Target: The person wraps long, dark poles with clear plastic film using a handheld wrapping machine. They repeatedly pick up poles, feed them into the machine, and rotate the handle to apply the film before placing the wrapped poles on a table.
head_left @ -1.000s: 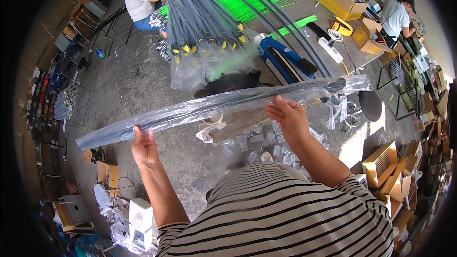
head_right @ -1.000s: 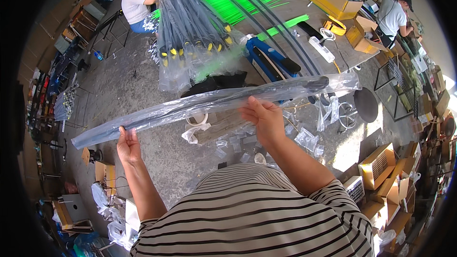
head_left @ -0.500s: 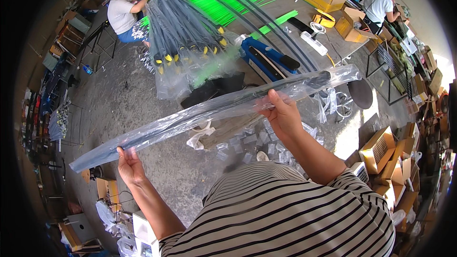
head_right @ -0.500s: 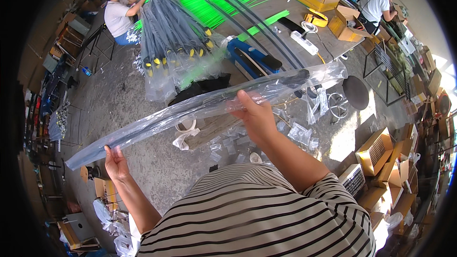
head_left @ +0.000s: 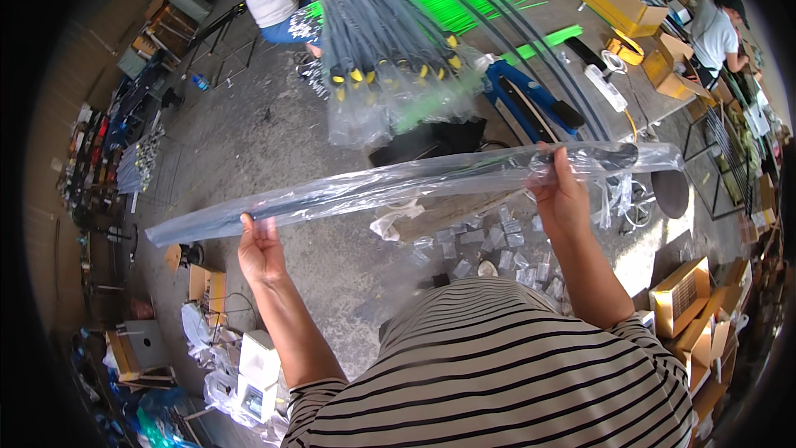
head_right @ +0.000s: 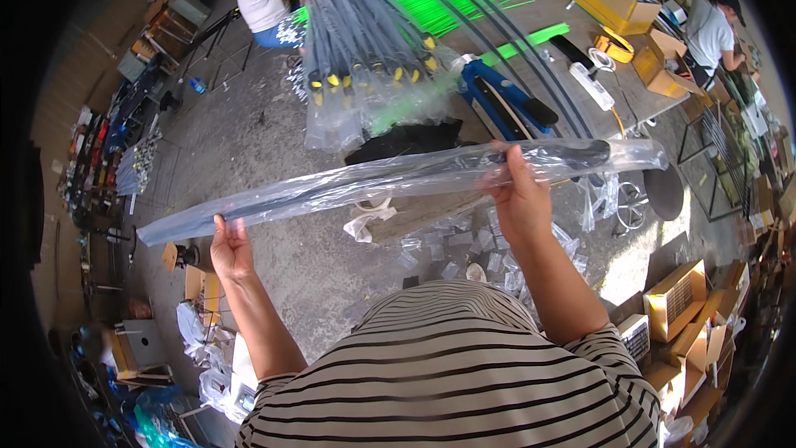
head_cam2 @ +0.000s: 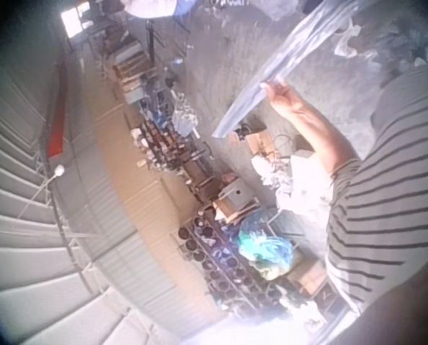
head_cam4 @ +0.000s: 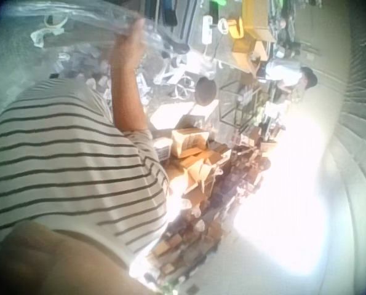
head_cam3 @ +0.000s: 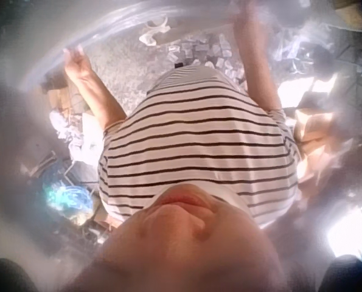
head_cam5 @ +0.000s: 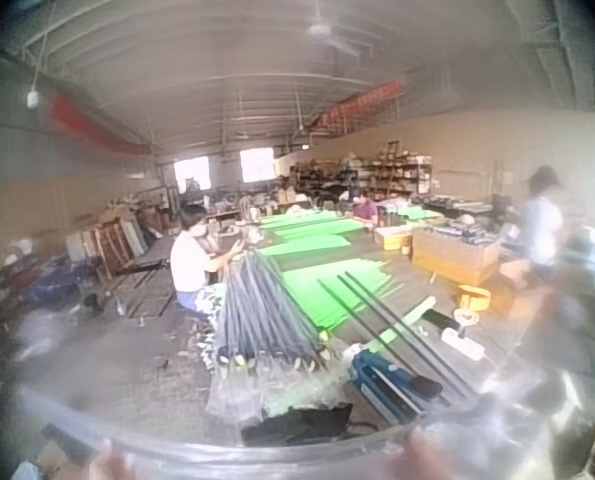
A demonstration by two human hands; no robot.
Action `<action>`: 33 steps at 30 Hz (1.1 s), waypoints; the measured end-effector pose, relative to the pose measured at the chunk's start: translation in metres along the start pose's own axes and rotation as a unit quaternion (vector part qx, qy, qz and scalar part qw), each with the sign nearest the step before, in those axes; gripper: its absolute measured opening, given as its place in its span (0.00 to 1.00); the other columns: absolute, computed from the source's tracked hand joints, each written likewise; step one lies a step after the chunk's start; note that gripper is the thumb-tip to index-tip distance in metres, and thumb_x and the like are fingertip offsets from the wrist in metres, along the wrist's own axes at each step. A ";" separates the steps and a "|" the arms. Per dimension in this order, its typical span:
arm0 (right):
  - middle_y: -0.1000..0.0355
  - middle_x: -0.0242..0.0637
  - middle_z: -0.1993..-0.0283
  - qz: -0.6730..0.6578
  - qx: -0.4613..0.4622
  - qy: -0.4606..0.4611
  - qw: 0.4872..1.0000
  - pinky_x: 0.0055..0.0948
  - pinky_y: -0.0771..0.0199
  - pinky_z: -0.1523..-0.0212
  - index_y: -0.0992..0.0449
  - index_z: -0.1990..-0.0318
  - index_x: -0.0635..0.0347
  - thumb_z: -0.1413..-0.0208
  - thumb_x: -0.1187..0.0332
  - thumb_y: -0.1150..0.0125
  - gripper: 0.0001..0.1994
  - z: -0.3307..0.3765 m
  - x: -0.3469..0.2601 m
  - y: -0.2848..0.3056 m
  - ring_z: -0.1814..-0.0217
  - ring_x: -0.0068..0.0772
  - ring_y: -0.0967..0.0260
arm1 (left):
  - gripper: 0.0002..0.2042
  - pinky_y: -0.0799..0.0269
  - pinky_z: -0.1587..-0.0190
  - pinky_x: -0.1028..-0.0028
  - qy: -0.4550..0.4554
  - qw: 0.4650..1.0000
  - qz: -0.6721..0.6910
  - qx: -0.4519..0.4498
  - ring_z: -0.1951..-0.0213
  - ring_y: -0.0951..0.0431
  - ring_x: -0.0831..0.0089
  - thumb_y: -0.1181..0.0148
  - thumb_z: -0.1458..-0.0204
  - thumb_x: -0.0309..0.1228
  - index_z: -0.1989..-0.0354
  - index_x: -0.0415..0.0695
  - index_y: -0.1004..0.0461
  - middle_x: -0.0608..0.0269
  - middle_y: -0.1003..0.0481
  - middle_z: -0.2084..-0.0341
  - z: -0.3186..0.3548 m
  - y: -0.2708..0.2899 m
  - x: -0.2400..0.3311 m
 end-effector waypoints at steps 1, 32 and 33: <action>0.29 0.33 0.65 0.009 0.027 0.004 1.000 0.25 0.27 0.66 0.30 0.63 0.61 0.46 0.66 0.48 0.09 -0.001 -0.002 0.000 0.67 0.24 0.30 | 0.09 0.29 0.54 0.67 -0.003 1.000 -0.009 0.000 0.58 0.27 0.66 0.52 0.48 0.26 0.62 0.34 0.32 0.53 0.28 0.63 0.005 -0.006 0.000; 0.29 0.34 0.67 -0.035 0.015 -0.099 0.994 0.25 0.31 0.57 0.30 0.66 0.62 0.47 0.64 0.48 0.10 0.010 0.065 -0.022 0.63 0.25 0.32 | 0.05 0.25 0.64 0.70 0.082 0.980 -0.080 -0.162 0.64 0.26 0.67 0.47 0.52 0.21 0.66 0.39 0.29 0.55 0.27 0.68 0.108 -0.131 -0.159; 0.29 0.33 0.67 -0.035 0.008 -0.103 0.994 0.24 0.31 0.58 0.30 0.65 0.61 0.46 0.64 0.49 0.09 0.011 0.068 -0.021 0.63 0.24 0.31 | 0.05 0.25 0.63 0.69 0.086 0.979 -0.093 -0.158 0.64 0.26 0.67 0.47 0.52 0.21 0.67 0.39 0.29 0.56 0.27 0.68 0.104 -0.127 -0.158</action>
Point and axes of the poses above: each hand's wrist, its own z-axis away from the middle knuckle, its own y-axis out of the back of the hand, x = y × z, the point moved 4 cm from there along -z, towards the middle knuckle
